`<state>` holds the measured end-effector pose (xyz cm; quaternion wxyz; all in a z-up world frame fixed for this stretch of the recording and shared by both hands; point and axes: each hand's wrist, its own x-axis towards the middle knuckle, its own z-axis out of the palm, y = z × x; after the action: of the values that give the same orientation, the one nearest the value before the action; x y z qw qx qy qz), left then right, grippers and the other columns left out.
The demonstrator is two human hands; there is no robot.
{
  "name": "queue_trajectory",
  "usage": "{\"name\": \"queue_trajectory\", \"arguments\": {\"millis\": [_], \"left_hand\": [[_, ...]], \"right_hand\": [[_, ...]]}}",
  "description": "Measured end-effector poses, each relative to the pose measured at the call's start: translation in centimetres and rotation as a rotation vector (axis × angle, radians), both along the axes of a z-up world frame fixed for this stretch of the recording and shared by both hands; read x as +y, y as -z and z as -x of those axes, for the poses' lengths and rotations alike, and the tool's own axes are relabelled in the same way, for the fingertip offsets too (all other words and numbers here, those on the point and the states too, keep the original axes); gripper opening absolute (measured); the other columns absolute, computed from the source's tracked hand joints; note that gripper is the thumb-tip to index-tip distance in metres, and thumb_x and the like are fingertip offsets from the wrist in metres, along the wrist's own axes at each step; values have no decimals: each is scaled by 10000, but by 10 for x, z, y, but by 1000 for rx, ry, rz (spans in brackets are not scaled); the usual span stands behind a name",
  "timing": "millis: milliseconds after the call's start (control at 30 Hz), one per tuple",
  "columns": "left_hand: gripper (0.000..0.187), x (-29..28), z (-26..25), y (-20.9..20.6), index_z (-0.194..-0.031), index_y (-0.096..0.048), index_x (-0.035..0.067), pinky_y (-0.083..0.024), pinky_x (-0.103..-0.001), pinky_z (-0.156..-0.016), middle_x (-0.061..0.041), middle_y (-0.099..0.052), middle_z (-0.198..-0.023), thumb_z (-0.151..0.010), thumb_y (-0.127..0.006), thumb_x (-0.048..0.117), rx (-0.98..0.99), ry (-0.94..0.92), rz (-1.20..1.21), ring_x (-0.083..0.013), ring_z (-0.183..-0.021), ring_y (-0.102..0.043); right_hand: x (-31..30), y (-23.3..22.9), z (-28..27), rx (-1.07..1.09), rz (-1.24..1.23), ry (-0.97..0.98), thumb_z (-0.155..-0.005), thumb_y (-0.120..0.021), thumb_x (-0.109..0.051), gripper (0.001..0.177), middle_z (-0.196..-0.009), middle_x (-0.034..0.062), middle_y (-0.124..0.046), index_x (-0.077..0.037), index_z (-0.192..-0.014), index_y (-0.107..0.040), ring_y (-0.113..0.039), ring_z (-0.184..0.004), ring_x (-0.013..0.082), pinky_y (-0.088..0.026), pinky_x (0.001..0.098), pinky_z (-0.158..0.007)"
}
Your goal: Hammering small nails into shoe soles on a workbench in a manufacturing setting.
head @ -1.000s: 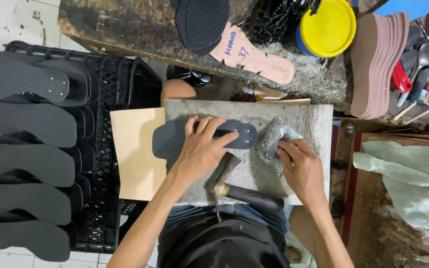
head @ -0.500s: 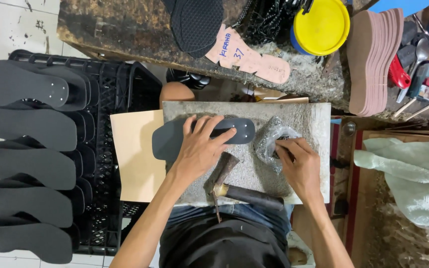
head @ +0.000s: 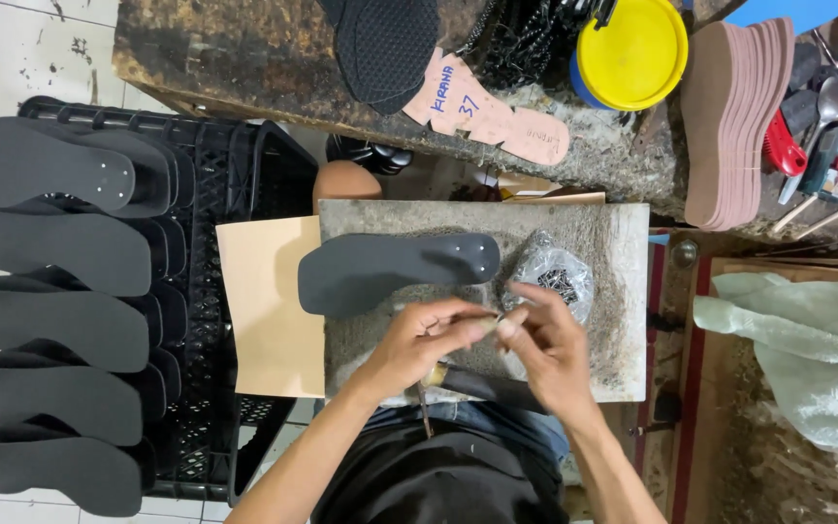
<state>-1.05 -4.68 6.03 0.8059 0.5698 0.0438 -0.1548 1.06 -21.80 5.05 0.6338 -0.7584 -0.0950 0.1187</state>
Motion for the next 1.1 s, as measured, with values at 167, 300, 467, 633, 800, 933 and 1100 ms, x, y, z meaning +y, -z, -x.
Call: {"name": "queue_trajectory", "arguments": {"millis": [167, 300, 467, 633, 800, 933, 1100], "left_hand": [[154, -8, 6, 8, -803, -659, 3, -468, -263, -583, -118, -631, -749, -667, -725, 33, 76, -170, 279, -134, -678, -564], [118, -2, 4, -4, -736, -647, 20, -420, -214, -563, -66, -625, -707, -656, -731, 42, 106, -195, 215, -77, -650, -499], [54, 4, -5, 50, -779, -659, 83, -435, -276, -621, -46, -619, -727, -756, -662, 132, -323, -206, -451, -178, -680, -545], [85, 11, -25, 46, -797, -600, 68, -323, -299, -616, -20, -566, -755, -811, -612, 150, -586, -250, -894, -170, -671, -462], [53, 10, -28, 51, -786, -603, 102, -289, -302, -583, 11, -564, -745, -816, -606, 146, -552, -163, -990, -161, -686, -455], [57, 12, -30, 52, -803, -624, 110, -288, -316, -598, 6, -577, -761, -817, -591, 154, -468, -120, -962, -170, -705, -471], [88, 12, -30, 51, -795, -642, 125, -264, -297, -606, 18, -613, -753, -812, -600, 201, -417, -116, -906, -132, -675, -458]], "right_hand": [[17, 10, 11, 541, -562, 106, -809, -512, -4, 263, -644, 132, -573, -17, -1035, -377, -600, -506, 190, -430, 223, -401], [23, 13, 9, 585, -544, 61, -817, -505, -19, 197, -638, 205, -627, -17, -986, -405, -534, -395, 136, -397, 221, -373], [26, -3, 5, 228, 131, 67, -880, -436, -116, 176, -556, 144, -609, 17, -904, -549, -564, -427, 188, -454, 283, -417], [16, -13, 18, 119, 806, -536, -768, -514, -494, 437, -787, 54, -577, -95, -947, -522, -494, -571, 195, -416, 340, -495], [12, -9, 30, -281, 984, -719, -779, -629, -391, 334, -824, 45, -495, -125, -913, -479, -546, -670, 234, -439, 339, -436], [12, -29, 26, -157, 757, -546, -780, -596, -333, 303, -811, 65, -538, -83, -926, -505, -573, -586, 252, -435, 335, -462], [-3, -40, 27, -106, 311, -205, -755, -600, -143, 181, -784, 21, -640, -41, -893, -544, -555, -603, 76, -446, 201, -570]]}}
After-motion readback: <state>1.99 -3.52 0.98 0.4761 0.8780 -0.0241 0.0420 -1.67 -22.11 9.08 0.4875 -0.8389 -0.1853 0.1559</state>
